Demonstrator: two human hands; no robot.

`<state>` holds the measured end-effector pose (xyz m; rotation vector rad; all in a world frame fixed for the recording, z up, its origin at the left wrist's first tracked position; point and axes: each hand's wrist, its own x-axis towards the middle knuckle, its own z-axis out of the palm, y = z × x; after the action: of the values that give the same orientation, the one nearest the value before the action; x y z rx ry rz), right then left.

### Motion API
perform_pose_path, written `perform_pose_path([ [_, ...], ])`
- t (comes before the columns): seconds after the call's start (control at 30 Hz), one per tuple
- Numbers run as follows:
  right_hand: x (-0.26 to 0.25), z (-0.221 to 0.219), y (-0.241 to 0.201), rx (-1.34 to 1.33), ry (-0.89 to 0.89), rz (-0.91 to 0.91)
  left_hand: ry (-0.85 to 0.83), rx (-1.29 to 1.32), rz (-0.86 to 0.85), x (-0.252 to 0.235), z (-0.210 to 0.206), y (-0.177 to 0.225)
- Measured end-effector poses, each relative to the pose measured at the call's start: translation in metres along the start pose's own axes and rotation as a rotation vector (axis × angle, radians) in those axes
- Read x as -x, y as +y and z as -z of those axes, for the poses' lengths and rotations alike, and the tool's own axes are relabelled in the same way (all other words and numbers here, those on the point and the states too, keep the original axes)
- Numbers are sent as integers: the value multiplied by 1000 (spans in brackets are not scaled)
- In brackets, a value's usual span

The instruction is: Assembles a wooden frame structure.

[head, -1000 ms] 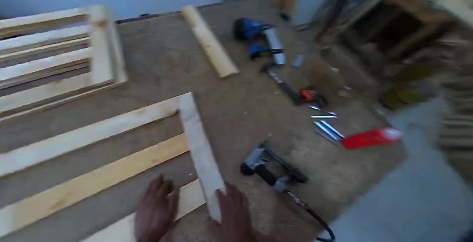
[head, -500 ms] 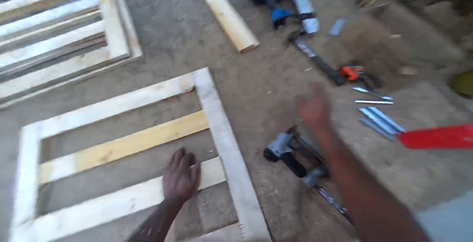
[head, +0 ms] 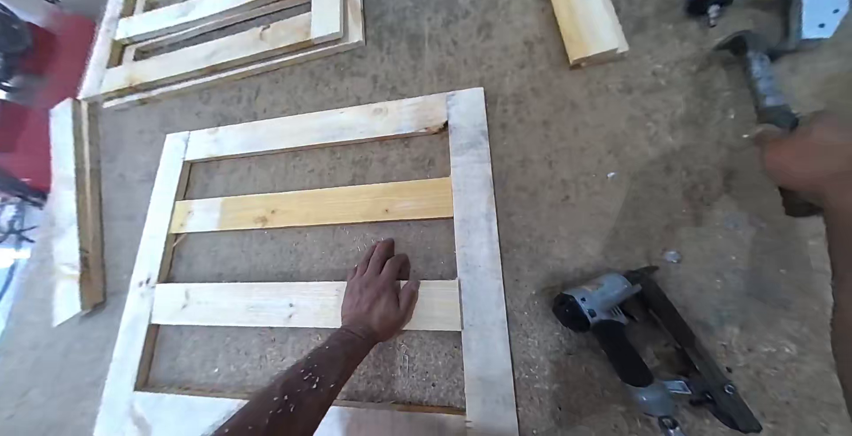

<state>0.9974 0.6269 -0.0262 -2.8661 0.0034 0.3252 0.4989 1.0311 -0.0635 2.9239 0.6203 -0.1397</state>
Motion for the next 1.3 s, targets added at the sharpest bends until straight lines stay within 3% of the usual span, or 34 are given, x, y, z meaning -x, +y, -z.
perform_pose_path([
  [0.13, 172, 20, -35, -661, -40, 3, -7, 20, 5, -2, 2, 2],
  [0.23, 309, -3, -53, -1121, -263, 22, -68, 39, 18, -2, 8, 2],
  [0.37, 423, -43, -93, -1125, -491, -194, -60, 50, 1, -1, 6, 0],
  [0.47, 474, -79, -108, -1097, -656, -299, -56, 61, 0, -3, 5, -1],
  [0.57, 495, -86, -118, -1187, -576, -278, -51, 54, 5, -4, 5, -2],
  [0.7, 504, -91, -139, -1214, -192, -149, -46, 59, -5, -4, 6, -1],
  [0.73, 507, -104, -142, -1152, -178, -133, -49, 60, -1, -5, 6, 0],
  [0.8, 509, -125, -138, -917, -381, -165, -58, 61, 2, -4, 6, -1],
  [0.87, 495, -114, -137, -817, -533, -229, -54, 63, -4, -4, 6, -1],
  [0.9, 488, -103, -136, -851, -495, -214, -47, 63, -4, -7, 5, -2],
  [1.0, 485, -74, -134, -1048, -165, -104, -56, 51, 6, -6, 5, -2],
  [1.07, 489, -75, -138, -1050, 12, -26, -60, 55, 14, -6, 5, -1],
  [1.13, 500, -98, -135, -775, -34, 29, -59, 53, 7, -8, 5, -1],
  [1.23, 511, -109, -141, -152, -308, 94, -24, 61, 6, -5, 2, -2],
  [1.3, 515, -106, -143, -153, -107, 208, -10, 62, 11, -7, 1, 0],
])
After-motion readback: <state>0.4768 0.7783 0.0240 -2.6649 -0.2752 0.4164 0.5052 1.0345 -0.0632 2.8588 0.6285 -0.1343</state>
